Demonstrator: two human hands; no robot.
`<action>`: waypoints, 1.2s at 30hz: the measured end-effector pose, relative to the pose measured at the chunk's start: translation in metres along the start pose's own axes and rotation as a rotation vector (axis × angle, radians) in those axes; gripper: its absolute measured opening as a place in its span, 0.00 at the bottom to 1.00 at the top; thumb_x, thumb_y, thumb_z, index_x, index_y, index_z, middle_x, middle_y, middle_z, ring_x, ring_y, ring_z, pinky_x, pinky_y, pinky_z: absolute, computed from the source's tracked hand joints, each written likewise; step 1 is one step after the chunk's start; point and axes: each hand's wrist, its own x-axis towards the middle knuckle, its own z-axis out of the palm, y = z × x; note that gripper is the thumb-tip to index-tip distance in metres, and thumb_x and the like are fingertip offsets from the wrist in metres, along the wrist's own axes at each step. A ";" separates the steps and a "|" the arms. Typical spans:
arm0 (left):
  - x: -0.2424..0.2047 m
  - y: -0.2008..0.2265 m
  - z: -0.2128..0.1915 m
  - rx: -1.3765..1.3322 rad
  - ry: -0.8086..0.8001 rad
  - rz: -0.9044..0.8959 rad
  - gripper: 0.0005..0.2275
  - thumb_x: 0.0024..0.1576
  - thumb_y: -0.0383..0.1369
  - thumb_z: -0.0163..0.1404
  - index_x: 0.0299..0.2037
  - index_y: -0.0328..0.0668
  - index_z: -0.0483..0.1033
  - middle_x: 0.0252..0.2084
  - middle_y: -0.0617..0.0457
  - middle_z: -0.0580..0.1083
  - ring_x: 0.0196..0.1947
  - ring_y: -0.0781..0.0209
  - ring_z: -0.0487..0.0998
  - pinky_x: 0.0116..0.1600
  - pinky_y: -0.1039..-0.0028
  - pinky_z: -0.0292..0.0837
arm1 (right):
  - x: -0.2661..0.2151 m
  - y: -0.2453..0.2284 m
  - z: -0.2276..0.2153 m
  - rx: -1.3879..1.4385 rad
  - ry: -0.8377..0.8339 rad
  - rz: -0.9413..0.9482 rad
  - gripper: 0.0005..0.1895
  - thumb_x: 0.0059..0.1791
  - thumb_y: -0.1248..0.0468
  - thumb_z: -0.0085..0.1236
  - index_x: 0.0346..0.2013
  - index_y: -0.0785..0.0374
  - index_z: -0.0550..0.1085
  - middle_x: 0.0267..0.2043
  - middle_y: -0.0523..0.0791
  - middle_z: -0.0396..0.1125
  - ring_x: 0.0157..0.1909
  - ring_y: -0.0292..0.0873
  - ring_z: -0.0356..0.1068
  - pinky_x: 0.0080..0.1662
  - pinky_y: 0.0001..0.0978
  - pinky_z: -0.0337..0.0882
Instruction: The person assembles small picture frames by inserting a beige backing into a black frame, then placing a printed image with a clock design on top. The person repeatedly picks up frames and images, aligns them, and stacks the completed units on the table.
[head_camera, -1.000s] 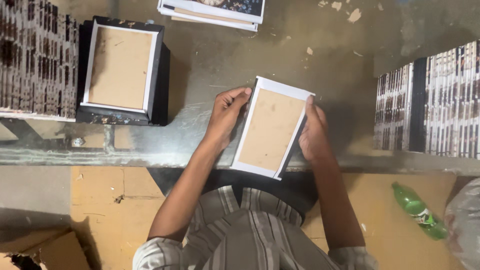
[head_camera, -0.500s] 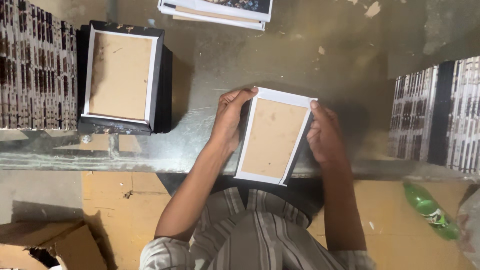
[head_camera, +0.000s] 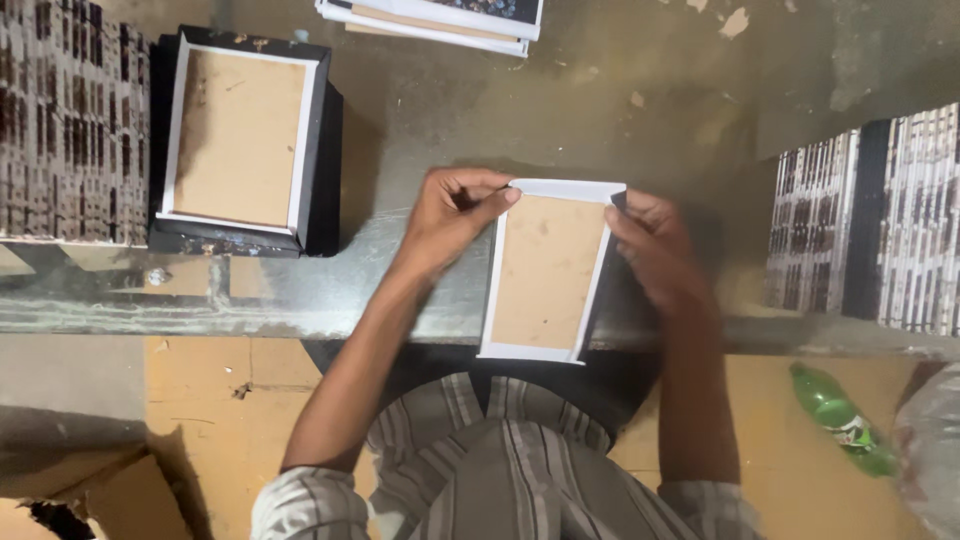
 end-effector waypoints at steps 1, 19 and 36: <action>-0.001 0.003 -0.005 0.184 -0.018 0.079 0.04 0.57 0.26 0.59 0.41 0.37 0.85 0.38 0.51 0.83 0.38 0.64 0.82 0.45 0.77 0.75 | 0.002 -0.005 0.000 -0.083 -0.004 -0.058 0.13 0.54 0.64 0.55 0.49 0.68 0.78 0.45 0.44 0.76 0.44 0.31 0.74 0.46 0.22 0.73; -0.034 -0.024 -0.023 1.172 -0.330 0.582 0.26 0.62 0.40 0.54 0.68 0.37 0.66 0.66 0.43 0.70 0.68 0.51 0.71 0.74 0.63 0.61 | -0.010 -0.018 0.029 -1.049 -0.257 -0.700 0.41 0.47 0.55 0.66 0.68 0.73 0.61 0.67 0.60 0.62 0.70 0.59 0.61 0.69 0.53 0.60; 0.067 -0.021 0.041 1.309 -0.046 1.137 0.12 0.62 0.33 0.51 0.55 0.42 0.73 0.60 0.40 0.72 0.65 0.41 0.70 0.75 0.54 0.52 | -0.046 0.002 0.040 -0.852 -0.026 -0.606 0.23 0.53 0.64 0.64 0.61 0.65 0.71 0.61 0.53 0.71 0.63 0.56 0.71 0.62 0.43 0.71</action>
